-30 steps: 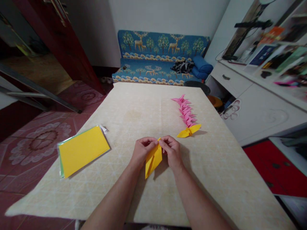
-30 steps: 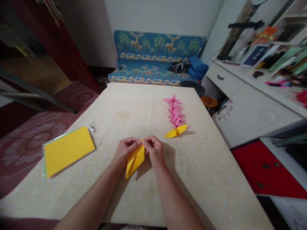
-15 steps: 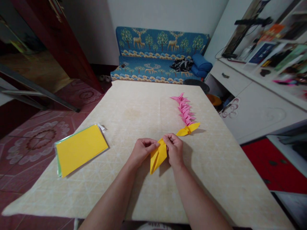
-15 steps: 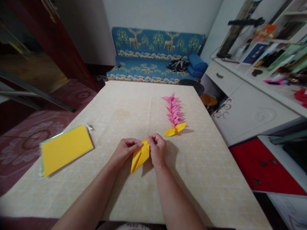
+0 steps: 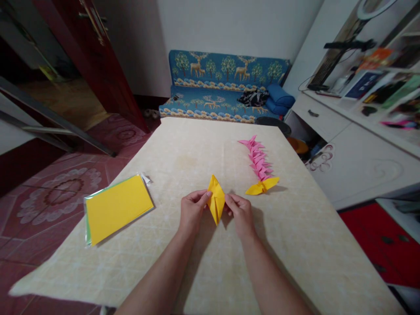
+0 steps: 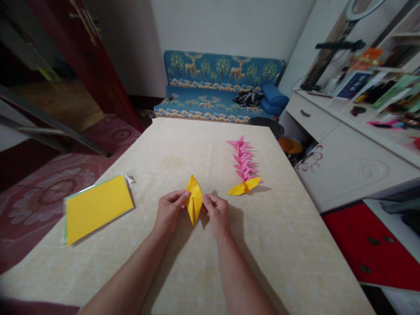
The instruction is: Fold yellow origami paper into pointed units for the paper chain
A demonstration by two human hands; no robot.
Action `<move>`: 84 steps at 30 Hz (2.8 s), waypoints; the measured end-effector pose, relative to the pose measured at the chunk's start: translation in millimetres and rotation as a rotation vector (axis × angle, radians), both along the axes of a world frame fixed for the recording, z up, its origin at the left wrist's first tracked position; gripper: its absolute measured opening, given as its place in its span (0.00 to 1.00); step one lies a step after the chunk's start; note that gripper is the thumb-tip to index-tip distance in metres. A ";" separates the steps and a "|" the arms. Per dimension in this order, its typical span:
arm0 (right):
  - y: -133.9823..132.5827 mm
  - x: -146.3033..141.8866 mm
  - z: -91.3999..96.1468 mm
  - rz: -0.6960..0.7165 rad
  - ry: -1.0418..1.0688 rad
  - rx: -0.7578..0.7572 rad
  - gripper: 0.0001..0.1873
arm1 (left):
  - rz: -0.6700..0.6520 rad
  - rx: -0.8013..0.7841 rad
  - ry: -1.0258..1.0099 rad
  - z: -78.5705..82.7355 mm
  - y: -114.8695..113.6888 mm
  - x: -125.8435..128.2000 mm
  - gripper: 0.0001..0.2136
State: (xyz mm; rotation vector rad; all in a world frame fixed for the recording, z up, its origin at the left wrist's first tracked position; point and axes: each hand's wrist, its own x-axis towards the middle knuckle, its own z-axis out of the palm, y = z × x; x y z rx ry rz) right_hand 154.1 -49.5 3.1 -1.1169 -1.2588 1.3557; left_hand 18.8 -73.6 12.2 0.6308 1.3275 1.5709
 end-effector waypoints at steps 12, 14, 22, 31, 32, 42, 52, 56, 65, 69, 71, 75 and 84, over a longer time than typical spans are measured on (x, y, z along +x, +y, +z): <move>0.5 -9.6 -1.3 -0.091 -0.029 0.063 0.10 | -0.024 0.011 0.013 2.5 -0.3 3.0 0.11; 0.3 -10.4 -3.0 -0.087 -0.006 0.050 0.11 | -0.065 0.021 0.018 2.2 -0.5 3.2 0.11; 0.1 -8.1 -1.2 -0.101 0.060 0.061 0.13 | -0.247 0.011 -0.027 2.4 -0.8 3.5 0.13; 1.6 -9.3 2.2 -0.111 0.122 0.062 0.15 | -0.194 -0.001 -0.077 6.1 -0.5 -1.1 0.17; 1.5 -8.9 2.9 -0.112 0.113 0.067 0.14 | -0.207 0.002 -0.066 7.7 -0.7 -1.3 0.18; 0.8 -6.8 2.9 -0.033 0.108 0.022 0.16 | -0.079 0.021 -0.096 -6.5 3.9 -8.3 0.15; 4.8 -1.8 -7.7 -0.089 0.180 -0.008 0.12 | -0.064 0.070 -0.293 0.1 4.5 -9.3 0.17; 6.2 0.3 -5.7 -0.112 0.183 0.003 0.11 | -0.040 0.106 -0.277 1.1 4.0 -10.6 0.14; 4.1 -0.5 -2.9 -0.124 0.112 0.041 0.10 | -0.005 0.136 -0.318 8.8 2.9 -11.3 0.11; 1.9 -2.3 -1.8 -0.070 0.109 0.023 0.08 | 0.075 0.158 -0.381 6.3 4.3 -12.7 0.09; 1.2 -3.5 -2.4 -0.042 0.123 0.011 0.08 | 0.119 0.152 -0.411 4.5 5.8 -12.7 0.09; 1.3 -4.9 -5.7 -0.023 0.171 -0.029 0.08 | 0.153 0.150 -0.409 2.5 7.5 -12.2 0.08; 11.9 4.3 -1.1 -0.255 0.448 -0.071 0.13 | 0.048 0.002 -0.050 4.8 3.0 -14.2 0.09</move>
